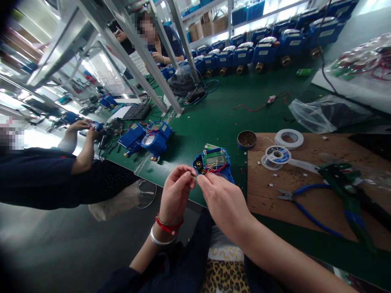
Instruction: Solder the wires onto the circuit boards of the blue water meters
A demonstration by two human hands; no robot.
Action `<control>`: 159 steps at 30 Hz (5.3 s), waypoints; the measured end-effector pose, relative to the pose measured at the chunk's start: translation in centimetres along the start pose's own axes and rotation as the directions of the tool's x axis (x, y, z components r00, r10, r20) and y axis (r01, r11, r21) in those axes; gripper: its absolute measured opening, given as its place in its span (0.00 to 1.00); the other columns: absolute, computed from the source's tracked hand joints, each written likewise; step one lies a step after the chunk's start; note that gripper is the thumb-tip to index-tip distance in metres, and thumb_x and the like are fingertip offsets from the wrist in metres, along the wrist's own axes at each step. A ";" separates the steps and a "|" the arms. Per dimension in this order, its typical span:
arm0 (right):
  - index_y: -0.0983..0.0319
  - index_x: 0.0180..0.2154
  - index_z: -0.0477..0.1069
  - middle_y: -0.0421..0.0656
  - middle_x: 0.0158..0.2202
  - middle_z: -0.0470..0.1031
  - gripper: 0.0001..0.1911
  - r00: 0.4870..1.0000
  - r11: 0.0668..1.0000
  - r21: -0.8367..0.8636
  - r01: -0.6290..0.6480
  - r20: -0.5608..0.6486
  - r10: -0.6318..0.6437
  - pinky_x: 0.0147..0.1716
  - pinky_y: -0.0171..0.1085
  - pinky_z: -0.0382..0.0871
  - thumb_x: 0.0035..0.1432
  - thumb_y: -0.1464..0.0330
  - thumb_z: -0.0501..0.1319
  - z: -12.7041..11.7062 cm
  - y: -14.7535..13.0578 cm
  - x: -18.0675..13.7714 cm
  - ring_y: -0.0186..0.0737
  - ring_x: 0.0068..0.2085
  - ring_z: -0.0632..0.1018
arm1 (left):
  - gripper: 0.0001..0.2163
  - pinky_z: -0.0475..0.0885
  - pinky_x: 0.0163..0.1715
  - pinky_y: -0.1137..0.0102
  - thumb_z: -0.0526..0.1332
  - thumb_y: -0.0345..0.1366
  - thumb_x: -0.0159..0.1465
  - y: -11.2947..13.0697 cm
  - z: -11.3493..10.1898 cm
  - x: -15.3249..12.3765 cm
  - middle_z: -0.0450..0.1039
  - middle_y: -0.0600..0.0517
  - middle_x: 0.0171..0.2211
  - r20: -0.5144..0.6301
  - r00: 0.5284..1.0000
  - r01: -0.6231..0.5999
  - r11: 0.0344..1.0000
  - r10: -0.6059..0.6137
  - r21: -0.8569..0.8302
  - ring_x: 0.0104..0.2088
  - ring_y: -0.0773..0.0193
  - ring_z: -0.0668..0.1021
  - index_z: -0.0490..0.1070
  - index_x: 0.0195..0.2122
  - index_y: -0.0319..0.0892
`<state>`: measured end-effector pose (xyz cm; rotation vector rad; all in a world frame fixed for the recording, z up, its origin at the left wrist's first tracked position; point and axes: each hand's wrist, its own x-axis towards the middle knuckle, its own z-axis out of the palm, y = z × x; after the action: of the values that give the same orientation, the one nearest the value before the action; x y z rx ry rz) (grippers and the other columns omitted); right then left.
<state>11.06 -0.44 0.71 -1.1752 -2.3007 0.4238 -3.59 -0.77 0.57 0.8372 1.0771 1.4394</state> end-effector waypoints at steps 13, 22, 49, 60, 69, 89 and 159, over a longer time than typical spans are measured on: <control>0.60 0.35 0.67 0.41 0.31 0.72 0.09 1.000 1.000 0.006 0.009 -0.026 -0.008 0.33 0.37 0.60 0.66 0.74 0.52 0.1 0.0 0.0 0.40 0.33 0.73 | 0.03 0.66 0.28 0.76 0.63 0.32 0.61 -0.3 -0.2 -0.1 0.72 0.53 0.32 0.019 1.000 -0.006 0.999 0.006 0.037 0.25 0.74 0.70 0.72 0.35 0.38; 0.62 0.39 0.69 0.42 0.35 0.77 0.05 0.990 0.981 0.186 -0.051 -0.121 0.075 0.36 0.38 0.67 0.67 0.70 0.54 0.3 0.2 -0.2 0.39 0.34 0.78 | 0.03 0.70 0.33 0.73 0.63 0.33 0.63 -0.5 -0.3 -0.8 0.72 0.52 0.36 0.044 0.992 -0.129 0.964 0.122 0.233 0.28 0.71 0.73 0.69 0.36 0.40; 0.62 0.40 0.72 0.44 0.36 0.79 0.09 0.983 0.973 0.232 -0.013 -0.175 0.055 0.35 0.36 0.72 0.67 0.72 0.53 0.3 0.8 -0.3 0.39 0.35 0.80 | 0.03 0.70 0.43 0.67 0.64 0.30 0.63 -0.3 -0.2 -1.4 0.73 0.49 0.38 0.198 0.919 -0.394 0.765 0.342 0.509 0.41 0.61 0.75 0.76 0.36 0.44; 0.63 0.40 0.70 0.43 0.33 0.78 0.06 0.964 0.971 0.239 0.002 -0.259 0.062 0.34 0.34 0.71 0.66 0.71 0.54 0.7 0.8 -0.7 0.37 0.33 0.79 | 0.02 0.68 0.44 0.66 0.61 0.31 0.66 -0.1 0.2 -1.3 0.70 0.49 0.39 0.217 0.909 -0.414 0.728 0.355 0.546 0.41 0.61 0.74 0.72 0.36 0.43; 0.63 0.53 0.69 0.46 0.40 0.76 0.14 0.979 1.000 -0.003 -0.005 -0.204 0.004 0.37 0.39 0.70 0.67 0.70 0.55 0.0 0.9 -1.1 0.41 0.37 0.78 | 0.03 0.69 0.40 0.69 0.59 0.33 0.67 -1.1 -0.2 -1.1 0.68 0.51 0.39 0.124 0.927 -0.366 0.783 0.353 0.504 0.38 0.65 0.74 0.71 0.36 0.42; 0.64 0.38 0.71 0.43 0.34 0.73 0.06 0.958 0.997 0.069 0.021 -0.288 -0.001 0.34 0.37 0.64 0.66 0.71 0.55 0.7 1.3 -0.6 0.39 0.34 0.75 | 0.02 0.70 0.41 0.69 0.63 0.29 0.62 -1.7 0.0 -0.9 0.70 0.51 0.37 0.130 0.914 -0.393 0.759 0.384 0.519 0.39 0.64 0.74 0.71 0.35 0.41; 0.62 0.33 0.73 0.43 0.32 0.68 0.07 0.884 0.960 0.269 -0.071 -0.428 0.185 0.37 0.39 0.68 0.64 0.70 0.59 -0.9 0.9 -1.1 0.37 0.36 0.71 | 0.01 0.69 0.31 0.73 0.60 0.28 0.65 -2.6 2.4 -1.5 0.69 0.52 0.36 0.288 0.787 -0.541 0.388 0.546 0.746 0.27 0.71 0.69 0.69 0.37 0.41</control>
<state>12.71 -0.78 0.72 -1.1617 -1.7238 0.4198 -0.31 -1.86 -0.94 2.0286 1.5862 1.4266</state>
